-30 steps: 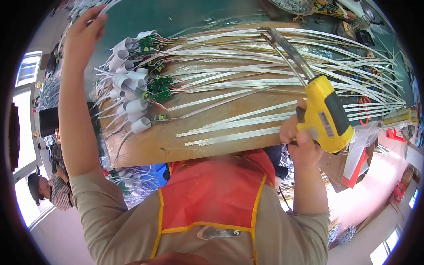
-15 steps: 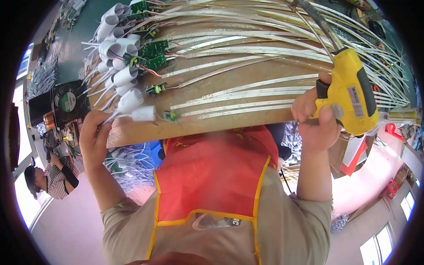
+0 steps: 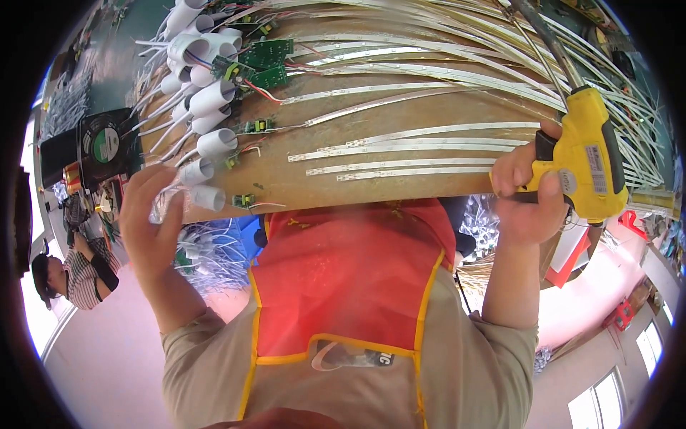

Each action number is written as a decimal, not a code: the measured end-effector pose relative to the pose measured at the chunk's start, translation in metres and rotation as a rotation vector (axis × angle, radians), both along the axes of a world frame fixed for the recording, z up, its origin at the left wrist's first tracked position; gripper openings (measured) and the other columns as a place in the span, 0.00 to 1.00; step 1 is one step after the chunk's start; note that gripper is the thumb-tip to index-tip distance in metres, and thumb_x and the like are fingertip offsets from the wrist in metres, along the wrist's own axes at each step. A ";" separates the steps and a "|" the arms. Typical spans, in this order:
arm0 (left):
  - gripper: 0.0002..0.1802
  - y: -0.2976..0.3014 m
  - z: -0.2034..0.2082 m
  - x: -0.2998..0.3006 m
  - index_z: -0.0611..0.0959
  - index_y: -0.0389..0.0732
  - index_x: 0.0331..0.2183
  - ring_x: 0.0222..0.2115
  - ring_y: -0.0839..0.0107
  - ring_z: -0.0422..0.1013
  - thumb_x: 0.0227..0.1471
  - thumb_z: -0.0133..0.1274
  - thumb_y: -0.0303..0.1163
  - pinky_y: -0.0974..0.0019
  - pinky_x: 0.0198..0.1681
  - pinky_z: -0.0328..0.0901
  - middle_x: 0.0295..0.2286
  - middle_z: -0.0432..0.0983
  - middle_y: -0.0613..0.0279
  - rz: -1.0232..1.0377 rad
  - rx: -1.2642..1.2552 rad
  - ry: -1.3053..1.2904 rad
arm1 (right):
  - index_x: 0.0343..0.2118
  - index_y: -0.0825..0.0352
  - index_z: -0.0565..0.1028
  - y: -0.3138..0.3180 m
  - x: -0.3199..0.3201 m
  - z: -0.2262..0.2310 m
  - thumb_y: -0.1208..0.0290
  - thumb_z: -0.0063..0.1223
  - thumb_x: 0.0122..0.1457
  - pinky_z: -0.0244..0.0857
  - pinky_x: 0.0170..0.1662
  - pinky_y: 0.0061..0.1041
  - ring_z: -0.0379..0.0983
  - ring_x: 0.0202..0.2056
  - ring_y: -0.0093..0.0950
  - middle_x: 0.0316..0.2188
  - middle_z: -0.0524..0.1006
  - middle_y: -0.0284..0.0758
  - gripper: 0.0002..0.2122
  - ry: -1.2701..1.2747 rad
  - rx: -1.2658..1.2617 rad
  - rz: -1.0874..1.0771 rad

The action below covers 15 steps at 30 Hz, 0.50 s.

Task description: The person solders wires to LED light strips using a soldering iron, sets the assembled strips aside, and arranges strips on the table by hand.

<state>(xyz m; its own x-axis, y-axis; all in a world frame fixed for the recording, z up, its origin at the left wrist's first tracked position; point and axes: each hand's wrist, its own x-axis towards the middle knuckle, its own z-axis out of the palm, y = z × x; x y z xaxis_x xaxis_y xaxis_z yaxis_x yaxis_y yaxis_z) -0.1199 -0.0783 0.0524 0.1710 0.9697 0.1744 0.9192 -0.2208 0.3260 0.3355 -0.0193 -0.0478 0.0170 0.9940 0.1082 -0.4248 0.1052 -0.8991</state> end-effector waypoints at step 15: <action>0.19 0.019 -0.006 0.049 0.86 0.42 0.38 0.38 0.60 0.76 0.39 0.69 0.29 0.57 0.40 0.68 0.37 0.80 0.63 -0.408 -0.137 -0.078 | 0.65 0.72 0.64 0.002 -0.002 0.004 0.53 0.57 0.67 0.60 0.26 0.27 0.63 0.21 0.23 0.26 0.69 0.31 0.32 -0.039 -0.004 0.004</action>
